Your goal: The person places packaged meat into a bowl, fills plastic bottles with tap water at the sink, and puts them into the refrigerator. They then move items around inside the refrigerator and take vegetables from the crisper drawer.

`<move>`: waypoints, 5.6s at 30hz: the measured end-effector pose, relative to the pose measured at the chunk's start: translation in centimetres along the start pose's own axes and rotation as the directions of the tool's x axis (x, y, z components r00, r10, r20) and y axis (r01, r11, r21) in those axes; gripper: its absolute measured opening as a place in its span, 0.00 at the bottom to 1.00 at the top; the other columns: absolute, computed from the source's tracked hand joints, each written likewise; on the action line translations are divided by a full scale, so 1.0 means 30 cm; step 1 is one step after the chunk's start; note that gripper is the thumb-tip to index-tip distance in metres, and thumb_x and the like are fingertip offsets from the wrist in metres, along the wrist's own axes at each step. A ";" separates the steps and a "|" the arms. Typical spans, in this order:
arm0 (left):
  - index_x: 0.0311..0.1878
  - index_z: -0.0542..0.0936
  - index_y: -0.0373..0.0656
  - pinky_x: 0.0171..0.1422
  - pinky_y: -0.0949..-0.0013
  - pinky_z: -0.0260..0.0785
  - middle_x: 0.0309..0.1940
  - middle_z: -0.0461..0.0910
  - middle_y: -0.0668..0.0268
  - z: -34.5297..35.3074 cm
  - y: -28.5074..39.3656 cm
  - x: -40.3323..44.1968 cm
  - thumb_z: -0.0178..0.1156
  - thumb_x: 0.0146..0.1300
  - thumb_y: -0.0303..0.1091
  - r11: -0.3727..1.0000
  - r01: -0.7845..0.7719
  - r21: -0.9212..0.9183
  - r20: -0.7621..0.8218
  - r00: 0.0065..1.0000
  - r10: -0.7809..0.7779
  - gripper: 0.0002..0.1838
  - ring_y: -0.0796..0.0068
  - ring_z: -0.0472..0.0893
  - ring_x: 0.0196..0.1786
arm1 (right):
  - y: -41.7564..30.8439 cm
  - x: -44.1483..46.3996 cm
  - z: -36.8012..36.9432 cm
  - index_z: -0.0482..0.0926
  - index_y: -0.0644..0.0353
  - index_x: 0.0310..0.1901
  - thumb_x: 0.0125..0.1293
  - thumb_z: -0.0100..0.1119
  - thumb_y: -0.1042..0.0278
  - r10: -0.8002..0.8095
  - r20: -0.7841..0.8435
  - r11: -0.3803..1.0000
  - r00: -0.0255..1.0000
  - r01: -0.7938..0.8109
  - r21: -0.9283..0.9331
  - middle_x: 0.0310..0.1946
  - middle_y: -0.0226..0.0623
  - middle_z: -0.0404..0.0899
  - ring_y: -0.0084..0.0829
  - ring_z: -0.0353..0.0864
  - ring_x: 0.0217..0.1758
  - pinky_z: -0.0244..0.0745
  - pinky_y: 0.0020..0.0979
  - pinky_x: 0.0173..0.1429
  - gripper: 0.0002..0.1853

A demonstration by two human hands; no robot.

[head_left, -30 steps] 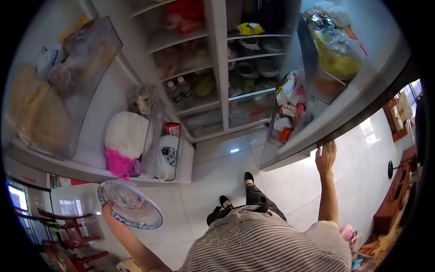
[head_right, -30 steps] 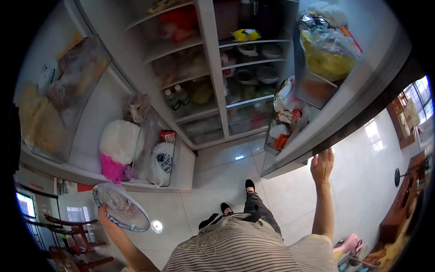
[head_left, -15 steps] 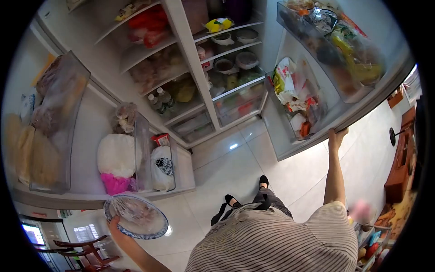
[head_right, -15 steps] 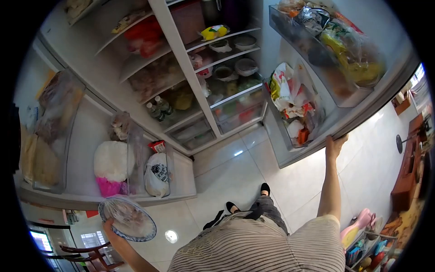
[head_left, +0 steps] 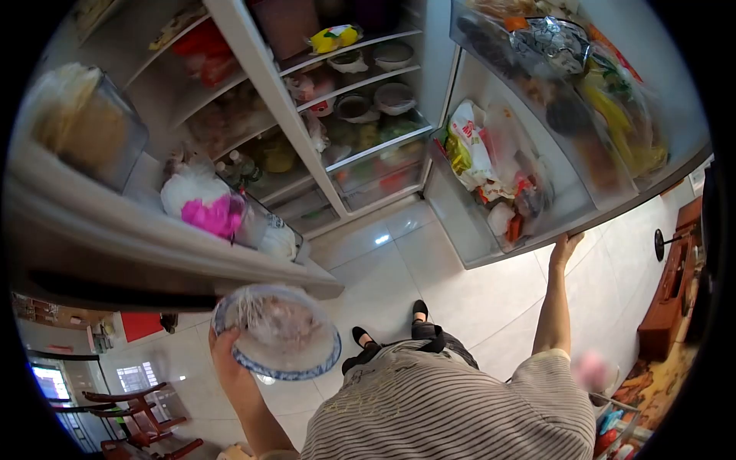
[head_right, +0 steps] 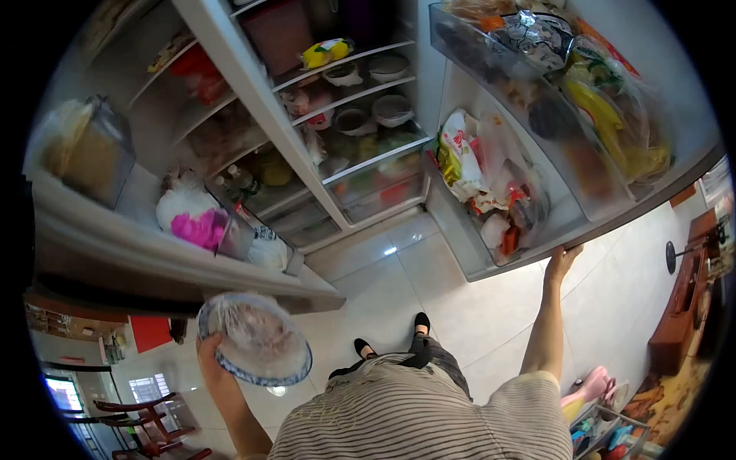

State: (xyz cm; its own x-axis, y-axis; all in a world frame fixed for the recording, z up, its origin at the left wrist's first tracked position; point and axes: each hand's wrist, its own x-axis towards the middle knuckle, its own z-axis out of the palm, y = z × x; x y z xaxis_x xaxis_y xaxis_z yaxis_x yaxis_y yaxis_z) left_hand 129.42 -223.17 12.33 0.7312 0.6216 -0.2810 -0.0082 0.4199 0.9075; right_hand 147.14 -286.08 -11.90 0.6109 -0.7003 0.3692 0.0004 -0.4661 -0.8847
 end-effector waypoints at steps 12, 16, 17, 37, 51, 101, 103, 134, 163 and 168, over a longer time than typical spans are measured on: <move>0.58 0.69 0.33 0.60 0.66 0.66 0.50 0.75 0.56 0.391 -0.287 0.544 0.52 0.48 0.24 0.998 0.023 0.051 0.227 0.973 -0.034 0.28 0.63 0.75 0.53 | 0.124 0.295 0.078 0.68 0.54 0.47 0.56 0.61 0.62 0.236 0.239 0.915 0.942 -0.298 0.270 0.32 0.24 0.70 0.16 0.67 0.28 0.64 0.18 0.32 0.19; 0.55 0.70 0.34 0.55 0.65 0.71 0.47 0.76 0.57 0.420 -0.380 0.688 0.53 0.48 0.23 0.994 0.096 0.059 0.195 0.975 -0.106 0.26 0.62 0.77 0.49 | 0.193 0.333 0.137 0.70 0.56 0.51 0.59 0.57 0.67 0.186 0.182 0.925 0.966 -0.235 0.299 0.31 0.24 0.72 0.14 0.65 0.27 0.60 0.17 0.29 0.18; 0.54 0.71 0.34 0.55 0.64 0.71 0.47 0.76 0.57 0.418 -0.412 0.734 0.53 0.48 0.23 0.989 0.126 0.074 0.181 0.974 -0.137 0.25 0.62 0.77 0.48 | 0.223 0.341 0.152 0.70 0.56 0.51 0.60 0.57 0.66 0.199 0.161 0.932 0.967 -0.237 0.275 0.31 0.24 0.73 0.14 0.66 0.27 0.60 0.17 0.29 0.17; 0.55 0.69 0.37 0.60 0.51 0.69 0.55 0.71 0.54 0.830 -1.144 1.599 0.51 0.54 0.20 0.715 0.643 -0.273 0.024 0.748 -0.664 0.22 0.57 0.73 0.56 | 0.243 -0.628 1.177 0.72 0.57 0.42 0.62 0.56 0.65 0.628 0.767 0.691 0.134 -0.549 -0.470 0.29 0.30 0.76 0.23 0.75 0.23 0.67 0.24 0.20 0.10; 0.47 0.71 0.32 0.56 0.50 0.73 0.48 0.74 0.51 1.055 -1.389 2.073 0.47 0.59 0.20 0.683 0.629 -0.370 0.070 0.752 -0.655 0.12 0.54 0.76 0.52 | -0.170 -0.290 2.397 0.66 0.60 0.51 0.63 0.49 0.70 0.487 0.854 0.546 0.186 -0.827 -0.131 0.34 0.37 0.76 0.27 0.78 0.26 0.76 0.26 0.24 0.15; 0.45 0.71 0.41 0.34 0.63 0.75 0.36 0.75 0.59 0.416 -1.295 0.966 0.55 0.58 0.33 0.557 0.807 0.195 -0.147 0.585 -0.797 0.12 0.62 0.78 0.32 | 0.438 -0.276 0.679 0.65 0.64 0.56 0.66 0.49 0.61 0.975 0.132 0.220 0.180 -0.881 -0.420 0.50 0.43 0.68 0.43 0.77 0.42 0.78 0.44 0.37 0.21; 0.44 0.71 0.41 0.34 0.64 0.75 0.36 0.75 0.60 0.468 -1.309 0.923 0.55 0.58 0.33 0.544 0.815 0.201 -0.098 0.569 -0.816 0.11 0.62 0.78 0.32 | 0.391 -0.256 0.666 0.66 0.63 0.54 0.64 0.50 0.64 0.964 0.190 0.252 0.187 -0.867 -0.430 0.45 0.40 0.68 0.42 0.77 0.42 0.78 0.43 0.38 0.19; 0.50 0.65 0.31 0.61 0.49 0.70 0.48 0.71 0.50 0.769 -1.814 1.726 0.43 0.52 0.14 0.645 0.567 -0.513 0.077 0.778 -0.623 0.20 0.47 0.74 0.53 | 0.398 -0.183 0.934 0.74 0.61 0.44 0.54 0.44 0.79 0.840 0.246 0.331 0.484 -0.816 0.473 0.32 0.36 0.77 0.27 0.76 0.27 0.72 0.20 0.26 0.15; 0.48 0.69 0.32 0.59 0.56 0.73 0.45 0.75 0.54 0.470 -1.839 1.228 0.44 0.49 0.14 0.582 0.643 -0.497 0.148 0.724 -0.674 0.20 0.55 0.77 0.50 | 0.494 -0.020 1.022 0.71 0.63 0.53 0.66 0.46 0.62 0.724 -0.009 0.594 0.690 -0.616 0.518 0.48 0.45 0.76 0.43 0.79 0.47 0.80 0.46 0.48 0.18; 0.44 0.72 0.31 0.55 0.61 0.76 0.39 0.78 0.55 0.521 -1.779 1.220 0.49 0.54 0.18 0.535 0.784 -0.316 0.135 0.595 -0.792 0.12 0.58 0.80 0.45 | 0.551 -0.014 0.999 0.70 0.62 0.54 0.67 0.46 0.60 0.582 0.181 0.617 0.793 -0.575 0.537 0.52 0.43 0.73 0.42 0.75 0.53 0.78 0.45 0.51 0.18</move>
State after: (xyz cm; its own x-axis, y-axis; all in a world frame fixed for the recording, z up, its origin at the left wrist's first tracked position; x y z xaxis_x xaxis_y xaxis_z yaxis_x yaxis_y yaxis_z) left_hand 167.29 -233.15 -41.51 0.5342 -0.0520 -0.8438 0.3531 0.9206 0.1669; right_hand 170.61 -277.29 -35.20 0.6282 -0.7285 -0.2732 0.0744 0.4058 -0.9109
